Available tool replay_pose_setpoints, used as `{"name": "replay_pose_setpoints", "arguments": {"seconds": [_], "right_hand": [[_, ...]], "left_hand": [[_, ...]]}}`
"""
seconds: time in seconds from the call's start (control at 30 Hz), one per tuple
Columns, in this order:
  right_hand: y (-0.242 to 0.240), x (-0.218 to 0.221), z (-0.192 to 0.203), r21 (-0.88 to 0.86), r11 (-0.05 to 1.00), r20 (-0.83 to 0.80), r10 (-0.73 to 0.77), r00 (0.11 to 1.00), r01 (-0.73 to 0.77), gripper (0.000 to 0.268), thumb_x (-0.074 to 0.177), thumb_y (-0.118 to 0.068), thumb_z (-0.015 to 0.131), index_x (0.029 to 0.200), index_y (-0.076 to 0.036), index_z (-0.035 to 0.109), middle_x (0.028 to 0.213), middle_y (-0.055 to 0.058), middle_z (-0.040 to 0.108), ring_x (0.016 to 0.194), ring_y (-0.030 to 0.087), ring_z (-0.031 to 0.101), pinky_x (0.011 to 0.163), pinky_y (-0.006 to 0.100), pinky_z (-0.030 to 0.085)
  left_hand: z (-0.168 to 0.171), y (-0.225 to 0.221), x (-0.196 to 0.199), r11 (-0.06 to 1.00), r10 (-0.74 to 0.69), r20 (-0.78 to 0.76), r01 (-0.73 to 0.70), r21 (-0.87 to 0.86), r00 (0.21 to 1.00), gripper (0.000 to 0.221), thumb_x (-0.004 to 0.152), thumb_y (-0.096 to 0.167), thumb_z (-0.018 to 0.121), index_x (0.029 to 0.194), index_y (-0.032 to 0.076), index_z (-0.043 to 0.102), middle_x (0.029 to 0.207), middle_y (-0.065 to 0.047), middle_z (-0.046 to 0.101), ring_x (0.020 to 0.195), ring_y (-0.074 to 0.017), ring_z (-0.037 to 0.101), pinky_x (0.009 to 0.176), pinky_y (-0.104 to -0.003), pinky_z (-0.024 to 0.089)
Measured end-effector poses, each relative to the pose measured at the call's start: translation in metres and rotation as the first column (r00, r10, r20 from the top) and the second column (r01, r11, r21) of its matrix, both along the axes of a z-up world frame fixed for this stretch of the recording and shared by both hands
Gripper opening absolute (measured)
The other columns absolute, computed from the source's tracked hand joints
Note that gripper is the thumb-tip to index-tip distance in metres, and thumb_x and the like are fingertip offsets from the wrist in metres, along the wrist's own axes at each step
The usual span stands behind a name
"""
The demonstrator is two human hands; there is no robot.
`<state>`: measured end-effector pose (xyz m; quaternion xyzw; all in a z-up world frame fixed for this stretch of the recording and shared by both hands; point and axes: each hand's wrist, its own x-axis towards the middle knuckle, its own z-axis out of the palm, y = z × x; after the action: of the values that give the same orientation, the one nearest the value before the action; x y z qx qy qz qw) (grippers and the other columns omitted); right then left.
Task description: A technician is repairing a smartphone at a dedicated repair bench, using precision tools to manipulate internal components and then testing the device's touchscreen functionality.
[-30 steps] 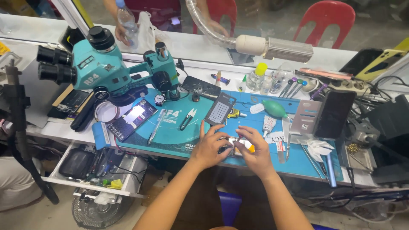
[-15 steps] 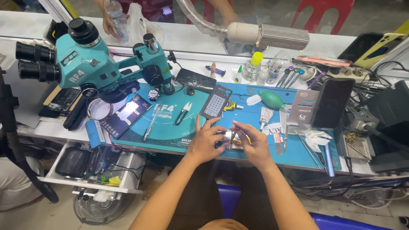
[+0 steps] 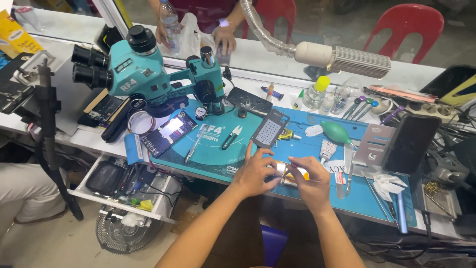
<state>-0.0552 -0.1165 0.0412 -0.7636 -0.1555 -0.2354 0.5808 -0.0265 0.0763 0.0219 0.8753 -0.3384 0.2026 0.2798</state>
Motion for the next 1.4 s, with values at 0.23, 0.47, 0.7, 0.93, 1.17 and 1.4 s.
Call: {"name": "replay_pose_setpoints", "arguments": {"seconds": [0.23, 0.47, 0.7, 0.93, 1.17, 1.4], "right_hand": [[0.006, -0.001, 0.003, -0.027, 0.999, 0.011, -0.023, 1.000, 0.023, 0.034, 0.080, 0.001, 0.083, 0.111, -0.012, 0.079, 0.096, 0.008, 0.074, 0.094, 0.019, 0.071, 0.090, 0.040, 0.057], [0.004, 0.001, -0.005, 0.055, 0.998, -0.086, 0.008, 0.996, -0.003, 0.039, 0.090, 0.007, 0.068, 0.125, -0.008, 0.074, 0.099, 0.015, 0.078, 0.097, 0.026, 0.075, 0.086, 0.041, 0.061], [0.005, -0.002, -0.004, 0.120, 0.992, -0.073, -0.018, 0.997, 0.027, 0.041, 0.090, 0.009, 0.066, 0.129, -0.006, 0.069, 0.100, 0.018, 0.078, 0.094, 0.029, 0.077, 0.084, 0.044, 0.063], [0.009, -0.011, 0.003, 0.105, 0.992, -0.052, -0.061, 0.997, 0.067, 0.042, 0.091, 0.008, 0.066, 0.131, -0.007, 0.066, 0.101, 0.014, 0.079, 0.094, 0.027, 0.077, 0.082, 0.041, 0.065], [0.005, -0.017, -0.012, 0.044, 0.993, -0.030, -0.111, 0.993, 0.113, 0.040, 0.092, 0.005, 0.065, 0.131, -0.006, 0.064, 0.100, 0.013, 0.078, 0.090, 0.025, 0.077, 0.074, 0.039, 0.067], [0.005, -0.016, -0.017, 0.057, 0.994, -0.025, -0.092, 0.995, 0.093, 0.039, 0.092, 0.005, 0.065, 0.130, -0.005, 0.064, 0.099, 0.013, 0.078, 0.089, 0.025, 0.077, 0.070, 0.039, 0.068]], "left_hand": [[-0.007, 0.001, 0.003, 1.000, -0.005, -0.004, 0.005, -0.008, 1.000, 0.007, 0.074, 0.029, 0.080, 0.078, 0.024, 0.077, 0.083, 0.006, 0.072, 0.118, -0.0200, 0.060, 0.119, -0.073, 0.017], [-0.001, 0.001, 0.003, 1.000, -0.005, -0.121, 0.002, -0.027, 0.993, 0.005, 0.073, 0.027, 0.078, 0.077, 0.024, 0.077, 0.081, 0.006, 0.073, 0.117, -0.0186, 0.061, 0.122, -0.069, 0.013], [0.004, 0.001, 0.002, 0.999, -0.008, -0.139, 0.003, -0.037, 0.990, 0.010, 0.071, 0.029, 0.079, 0.080, 0.026, 0.078, 0.081, 0.007, 0.074, 0.115, -0.0188, 0.062, 0.121, -0.070, 0.013], [0.007, 0.001, 0.003, 0.999, -0.016, -0.175, 0.011, -0.031, 0.984, 0.007, 0.077, 0.028, 0.077, 0.081, 0.023, 0.078, 0.082, 0.004, 0.075, 0.116, -0.0208, 0.063, 0.120, -0.071, 0.013], [0.002, 0.002, 0.004, 0.999, -0.022, -0.135, 0.015, -0.050, 0.991, 0.010, 0.076, 0.032, 0.078, 0.077, 0.022, 0.076, 0.081, 0.003, 0.074, 0.114, -0.0208, 0.064, 0.120, -0.069, 0.013], [0.004, 0.002, 0.003, 0.999, -0.016, -0.150, 0.010, -0.038, 0.989, 0.010, 0.076, 0.031, 0.078, 0.078, 0.022, 0.077, 0.081, 0.003, 0.075, 0.114, -0.0204, 0.064, 0.121, -0.069, 0.014]]}}
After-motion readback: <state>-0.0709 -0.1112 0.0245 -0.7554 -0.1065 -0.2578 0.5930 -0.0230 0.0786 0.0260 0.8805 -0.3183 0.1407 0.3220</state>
